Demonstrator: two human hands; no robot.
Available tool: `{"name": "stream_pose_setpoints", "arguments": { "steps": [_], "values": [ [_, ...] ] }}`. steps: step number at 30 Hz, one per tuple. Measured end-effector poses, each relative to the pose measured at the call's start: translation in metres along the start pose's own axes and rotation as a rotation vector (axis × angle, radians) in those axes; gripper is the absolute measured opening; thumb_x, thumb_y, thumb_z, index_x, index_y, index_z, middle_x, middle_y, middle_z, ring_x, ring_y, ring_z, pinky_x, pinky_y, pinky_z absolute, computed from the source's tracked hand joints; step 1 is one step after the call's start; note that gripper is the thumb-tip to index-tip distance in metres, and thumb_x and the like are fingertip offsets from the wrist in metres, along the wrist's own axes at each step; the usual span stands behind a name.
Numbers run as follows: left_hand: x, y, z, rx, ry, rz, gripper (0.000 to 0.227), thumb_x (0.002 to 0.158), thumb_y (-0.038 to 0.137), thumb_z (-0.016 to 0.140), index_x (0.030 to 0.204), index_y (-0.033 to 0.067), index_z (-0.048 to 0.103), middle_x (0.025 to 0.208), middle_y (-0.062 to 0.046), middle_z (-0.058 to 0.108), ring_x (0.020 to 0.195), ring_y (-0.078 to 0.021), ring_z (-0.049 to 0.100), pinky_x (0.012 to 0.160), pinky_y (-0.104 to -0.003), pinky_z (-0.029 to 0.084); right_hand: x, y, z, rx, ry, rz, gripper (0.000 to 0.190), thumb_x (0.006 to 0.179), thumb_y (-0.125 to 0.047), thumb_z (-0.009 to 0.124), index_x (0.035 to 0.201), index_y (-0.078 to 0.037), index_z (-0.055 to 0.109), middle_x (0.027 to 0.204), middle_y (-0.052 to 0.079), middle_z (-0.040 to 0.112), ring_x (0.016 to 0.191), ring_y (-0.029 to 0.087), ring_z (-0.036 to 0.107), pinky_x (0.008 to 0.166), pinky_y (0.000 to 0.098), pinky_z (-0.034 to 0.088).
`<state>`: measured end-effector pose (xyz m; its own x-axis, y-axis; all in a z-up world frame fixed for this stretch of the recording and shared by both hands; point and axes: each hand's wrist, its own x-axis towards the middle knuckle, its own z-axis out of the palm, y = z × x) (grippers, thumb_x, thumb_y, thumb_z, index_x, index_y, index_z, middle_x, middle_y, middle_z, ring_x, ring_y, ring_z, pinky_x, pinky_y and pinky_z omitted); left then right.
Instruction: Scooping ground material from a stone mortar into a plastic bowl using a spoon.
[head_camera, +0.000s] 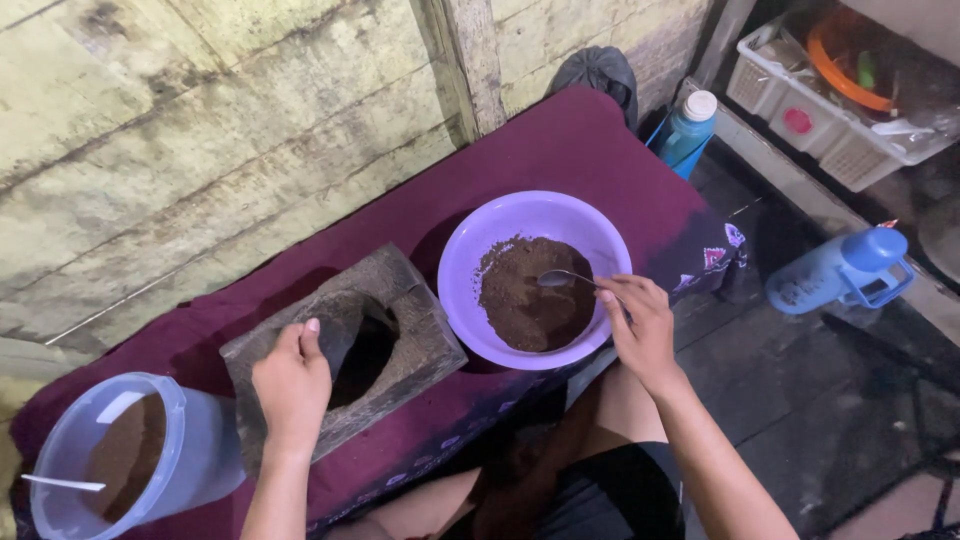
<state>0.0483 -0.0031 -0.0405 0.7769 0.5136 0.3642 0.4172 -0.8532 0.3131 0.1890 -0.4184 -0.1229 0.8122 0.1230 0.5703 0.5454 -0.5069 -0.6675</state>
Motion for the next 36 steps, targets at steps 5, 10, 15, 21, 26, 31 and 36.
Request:
{"name": "stream_pose_setpoints", "arguments": {
  "steps": [5,10,15,21,26,31,36],
  "values": [
    [-0.022,0.065,-0.028,-0.255,0.194,0.272,0.025,0.089,-0.013,0.059,0.101,0.0062,0.070,0.118,-0.013,0.066,0.103,-0.0385,0.069,0.089,-0.048,0.056,0.000,0.009,0.001,0.074,0.094,-0.109,0.016,0.103,-0.013,0.067,0.112,-0.011,0.080,0.098,0.003,0.080,0.107,0.033,0.072,0.096,0.0447,0.048],
    [-0.084,0.116,0.007,-0.435,0.309,0.505,0.016,0.089,-0.004,0.064,0.096,0.0081,0.073,0.110,-0.008,0.069,0.102,-0.0317,0.067,0.093,-0.044,0.054,0.007,0.000,-0.004,0.159,0.103,-0.068,0.018,0.106,-0.011,0.064,0.114,-0.006,0.079,0.094,0.007,0.080,0.104,0.035,0.073,0.094,0.0454,0.051],
    [-0.143,0.162,0.059,-1.067,-0.548,-0.276,0.043,0.094,0.023,0.072,0.127,0.0001,0.057,0.114,-0.020,0.072,0.096,-0.0310,0.074,0.072,-0.041,0.065,0.008,0.001,-0.008,0.360,0.171,0.140,0.018,0.109,-0.008,0.060,0.114,-0.003,0.077,0.091,0.013,0.077,0.104,0.030,0.071,0.096,0.0424,0.050],
    [-0.124,0.195,0.097,-1.470,-0.456,-0.735,0.094,0.094,0.022,0.075,0.154,-0.0048,0.008,0.143,-0.039,0.037,0.116,-0.0553,0.060,0.090,-0.062,0.057,-0.005,0.004,-0.008,0.352,0.155,0.135,0.016,0.109,-0.004,0.062,0.106,0.001,0.077,0.094,0.015,0.077,0.108,0.030,0.070,0.101,0.0410,0.049],
    [-0.104,0.220,0.071,-1.593,-0.478,-0.915,0.087,0.088,0.006,0.071,0.154,0.0053,0.015,0.151,-0.031,0.030,0.125,-0.0518,0.054,0.096,-0.063,0.055,-0.013,-0.005,-0.012,0.364,0.144,0.181,0.016,0.109,-0.006,0.062,0.110,0.003,0.075,0.104,0.019,0.075,0.116,0.032,0.068,0.107,0.0445,0.047],
    [-0.111,0.219,0.074,-1.593,-0.468,-0.926,0.087,0.081,-0.001,0.065,0.157,0.0104,0.022,0.151,-0.022,0.031,0.128,-0.0409,0.048,0.097,-0.065,0.053,-0.019,-0.012,-0.030,0.384,0.151,0.206,0.017,0.110,-0.005,0.061,0.107,0.004,0.075,0.093,0.019,0.075,0.113,0.032,0.069,0.107,0.0444,0.048],
    [-0.139,0.209,0.059,-1.554,-0.593,-0.929,0.085,0.077,-0.001,0.068,0.153,0.0048,0.030,0.135,-0.020,0.038,0.117,-0.0321,0.046,0.097,-0.058,0.054,-0.035,-0.017,-0.055,0.399,0.305,0.242,0.022,0.113,-0.014,0.059,0.113,0.000,0.076,0.083,0.013,0.072,0.090,0.016,0.064,0.096,0.0341,0.050]
  ]
}}
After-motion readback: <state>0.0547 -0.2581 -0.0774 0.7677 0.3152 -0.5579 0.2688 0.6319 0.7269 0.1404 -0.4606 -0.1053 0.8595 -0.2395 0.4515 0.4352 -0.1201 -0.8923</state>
